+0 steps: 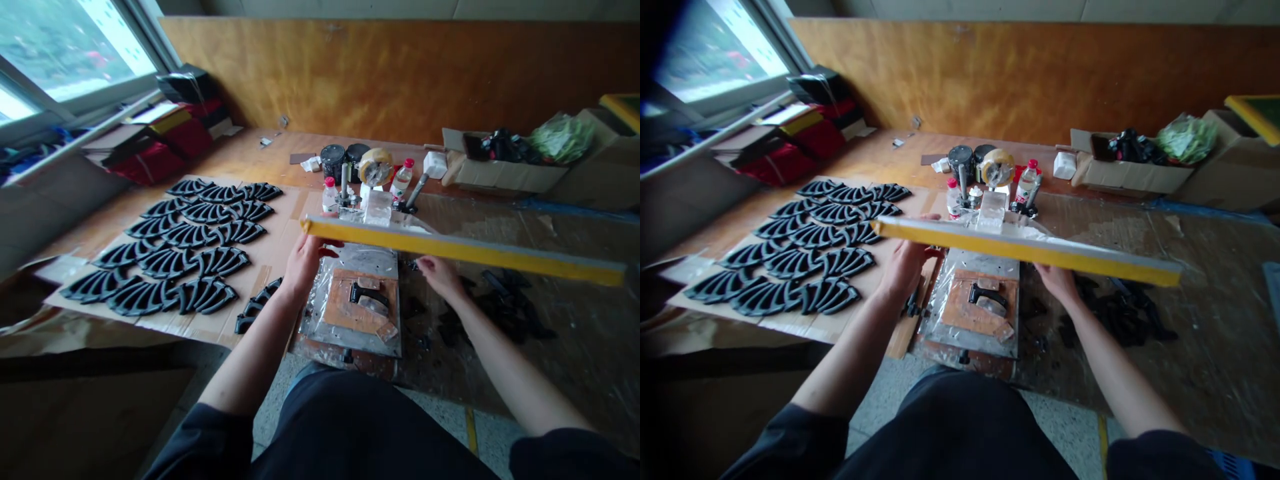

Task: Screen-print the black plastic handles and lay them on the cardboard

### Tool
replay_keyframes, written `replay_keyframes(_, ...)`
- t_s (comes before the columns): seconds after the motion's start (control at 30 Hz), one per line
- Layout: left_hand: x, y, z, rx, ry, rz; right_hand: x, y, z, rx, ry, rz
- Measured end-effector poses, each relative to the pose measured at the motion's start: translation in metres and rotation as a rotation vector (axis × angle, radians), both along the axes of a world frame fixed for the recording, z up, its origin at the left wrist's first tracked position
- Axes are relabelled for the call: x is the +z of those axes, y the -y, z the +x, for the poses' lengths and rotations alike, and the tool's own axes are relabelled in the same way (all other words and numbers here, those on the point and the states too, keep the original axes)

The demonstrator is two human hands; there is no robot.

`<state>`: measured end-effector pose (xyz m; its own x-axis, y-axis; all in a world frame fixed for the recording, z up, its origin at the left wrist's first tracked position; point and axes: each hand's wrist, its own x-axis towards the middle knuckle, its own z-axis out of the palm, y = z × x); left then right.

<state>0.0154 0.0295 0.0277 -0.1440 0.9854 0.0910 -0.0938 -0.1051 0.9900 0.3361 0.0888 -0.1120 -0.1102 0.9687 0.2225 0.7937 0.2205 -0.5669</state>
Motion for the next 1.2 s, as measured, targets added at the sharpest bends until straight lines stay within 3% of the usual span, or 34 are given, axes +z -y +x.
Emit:
replay_keyframes(0.1,0.002,-0.012,0.006,0.027,0.022,-0.004,-0.030,0.035,-0.048,0.158,0.137,-0.070)
replay_keyframes(0.17,-0.008,-0.005,0.008,0.052,0.032,-0.033,-0.037,0.051,-0.075,0.243,0.290,-0.076)
replay_keyframes(0.27,-0.041,0.025,0.012,-0.032,0.012,-0.200,-0.030,0.061,-0.095,0.233,0.426,-0.138)
replay_keyframes(0.33,-0.068,0.053,0.016,-0.209,0.013,-0.409,-0.019,0.063,-0.103,0.202,0.400,-0.182)
replay_keyframes(0.4,-0.093,0.077,0.022,-0.288,0.078,-0.582,-0.008,0.068,-0.119,0.212,0.315,-0.143)
replay_keyframes(0.47,-0.110,0.094,0.023,-0.166,0.202,-0.621,0.002,0.080,-0.146,0.295,0.234,-0.027)
replay_keyframes(0.53,-0.119,0.101,0.016,0.053,0.313,-0.584,0.009,0.096,-0.181,0.439,0.185,0.079)
replay_keyframes(0.67,-0.134,0.112,-0.032,0.351,0.375,-0.565,0.009,0.115,-0.244,0.734,0.085,0.084)
replay_keyframes(0.77,-0.157,0.128,-0.077,0.529,0.282,-0.583,-0.004,0.099,-0.274,0.811,0.056,0.015)
replay_keyframes(0.9,-0.196,0.147,-0.117,0.806,0.102,-0.666,-0.033,0.063,-0.305,0.753,0.170,-0.085)
replay_keyframes(1.03,-0.218,0.142,-0.127,0.806,0.069,-0.706,-0.055,0.042,-0.333,0.702,0.339,-0.208)
replay_keyframes(1.2,-0.224,0.121,-0.133,0.730,-0.033,-0.707,-0.068,0.030,-0.351,0.622,0.414,-0.250)
